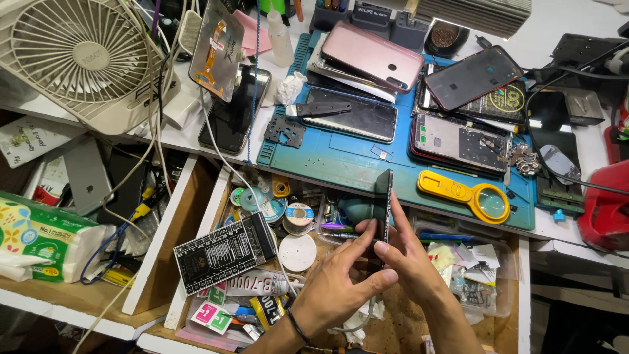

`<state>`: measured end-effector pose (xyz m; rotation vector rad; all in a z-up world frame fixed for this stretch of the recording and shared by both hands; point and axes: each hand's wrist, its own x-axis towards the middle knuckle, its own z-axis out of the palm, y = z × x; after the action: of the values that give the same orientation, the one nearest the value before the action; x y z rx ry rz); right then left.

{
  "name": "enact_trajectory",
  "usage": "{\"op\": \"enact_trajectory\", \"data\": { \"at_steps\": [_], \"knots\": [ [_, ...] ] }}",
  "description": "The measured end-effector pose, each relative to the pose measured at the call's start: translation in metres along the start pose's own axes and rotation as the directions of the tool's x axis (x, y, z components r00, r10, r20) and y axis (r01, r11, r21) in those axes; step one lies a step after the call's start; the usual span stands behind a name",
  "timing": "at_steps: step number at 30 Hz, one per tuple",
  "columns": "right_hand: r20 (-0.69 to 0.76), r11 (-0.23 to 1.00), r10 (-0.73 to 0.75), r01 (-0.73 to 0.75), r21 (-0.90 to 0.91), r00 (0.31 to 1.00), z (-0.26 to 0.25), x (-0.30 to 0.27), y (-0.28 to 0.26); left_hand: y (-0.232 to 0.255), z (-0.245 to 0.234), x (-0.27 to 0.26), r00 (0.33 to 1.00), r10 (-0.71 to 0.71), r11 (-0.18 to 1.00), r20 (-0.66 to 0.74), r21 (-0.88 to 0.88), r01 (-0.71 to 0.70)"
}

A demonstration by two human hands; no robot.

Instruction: The person holds a disassembled smartphone and manipulates its internal components, including the battery and circuit board. They use a small tool to adjust parts inside the device while working at a cluttered desk.

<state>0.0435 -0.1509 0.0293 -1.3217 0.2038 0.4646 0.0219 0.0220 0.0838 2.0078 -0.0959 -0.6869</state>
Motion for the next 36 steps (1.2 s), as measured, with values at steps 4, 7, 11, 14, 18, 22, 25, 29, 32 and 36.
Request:
{"op": "enact_trajectory", "data": {
  "at_steps": [4, 7, 11, 14, 18, 22, 25, 29, 32, 36],
  "knots": [
    [-0.019, 0.999, 0.006, -0.005, 0.035, 1.000, 0.006, -0.003, -0.005, 0.009, -0.007, -0.006, 1.000, 0.027, 0.997, 0.014, 0.069, -0.028],
    [-0.033, 0.997, 0.043, -0.041, 0.072, 0.999, 0.007, -0.006, -0.009, 0.014, -0.019, -0.008, 0.998, 0.045, 0.962, -0.033, 0.270, -0.034],
    [0.059, 0.995, -0.044, 0.038, 0.095, 0.997, 0.003, -0.006, -0.003, 0.002, -0.049, 0.002, 0.972, 0.150, 0.926, -0.181, 0.371, -0.074],
    [0.101, 0.988, -0.100, 0.087, 0.125, 0.990, 0.000, -0.004, 0.000, 0.021, -0.076, -0.004, 0.933, 0.222, 0.930, -0.284, 0.348, -0.116],
    [0.138, 0.984, -0.140, 0.122, 0.131, 0.981, -0.004, -0.002, 0.006, 0.032, -0.093, -0.011, 0.889, 0.238, 0.932, -0.391, 0.348, -0.097],
    [0.196, 0.970, -0.195, 0.159, 0.185, 0.961, -0.012, 0.003, 0.015, 0.022, -0.098, -0.007, 0.880, 0.288, 0.933, -0.377, 0.319, -0.168],
    [0.150, 0.981, -0.151, 0.130, 0.141, 0.977, -0.007, 0.000, 0.008, 0.001, -0.088, 0.009, 0.868, 0.329, 0.901, -0.371, 0.400, -0.170],
    [0.178, 0.972, -0.190, 0.159, 0.175, 0.966, -0.003, -0.002, 0.004, -0.039, -0.054, 0.042, 0.953, 0.297, 0.750, -0.069, 0.634, -0.188],
    [0.197, 0.967, -0.221, 0.189, 0.169, 0.955, -0.012, 0.004, 0.018, -0.032, -0.039, 0.042, 0.936, 0.336, 0.596, 0.110, 0.744, -0.301],
    [0.187, 0.976, -0.214, 0.200, 0.089, 0.959, -0.016, 0.005, 0.022, -0.061, -0.013, 0.063, 0.883, 0.442, 0.374, 0.154, 0.864, -0.338]
  ]
}}
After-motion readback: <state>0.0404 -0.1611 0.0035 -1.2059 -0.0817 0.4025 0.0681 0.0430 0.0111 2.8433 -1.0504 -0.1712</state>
